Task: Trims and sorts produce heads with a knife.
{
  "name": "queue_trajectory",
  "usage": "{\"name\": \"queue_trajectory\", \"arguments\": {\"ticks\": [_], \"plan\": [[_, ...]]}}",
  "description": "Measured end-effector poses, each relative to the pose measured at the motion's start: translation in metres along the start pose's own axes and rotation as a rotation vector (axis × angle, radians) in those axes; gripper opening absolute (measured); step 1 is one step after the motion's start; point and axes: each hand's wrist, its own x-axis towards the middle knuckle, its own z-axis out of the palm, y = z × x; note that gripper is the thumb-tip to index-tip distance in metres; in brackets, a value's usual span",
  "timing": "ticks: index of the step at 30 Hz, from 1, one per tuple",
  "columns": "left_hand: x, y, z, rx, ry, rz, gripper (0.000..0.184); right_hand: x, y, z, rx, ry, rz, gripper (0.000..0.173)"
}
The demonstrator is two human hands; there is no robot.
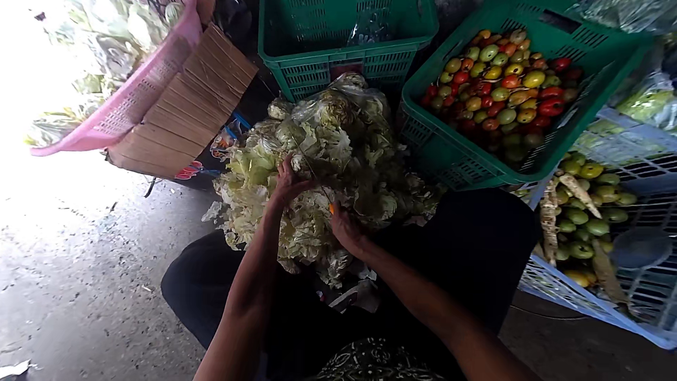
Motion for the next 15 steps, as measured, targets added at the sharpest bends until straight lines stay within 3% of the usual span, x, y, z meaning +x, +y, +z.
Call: {"name": "queue_trajectory", "arguments": {"ticks": [6, 11, 15], "plan": [[0.014, 0.009, -0.004, -0.069, -0.024, -0.096, 0.107, 0.016, -0.004, -0.010, -0.007, -0.024, -0.016, 0.045], [0.010, -0.016, 0.012, 0.013, 0.036, -0.057, 0.110, 0.033, -0.009, -0.017, 0.039, -0.060, 0.017, 0.046], [0.019, 0.012, 0.008, 0.034, 0.002, -0.153, 0.109, 0.042, -0.010, -0.015, 0.035, -0.042, 0.037, 0.047]]}}
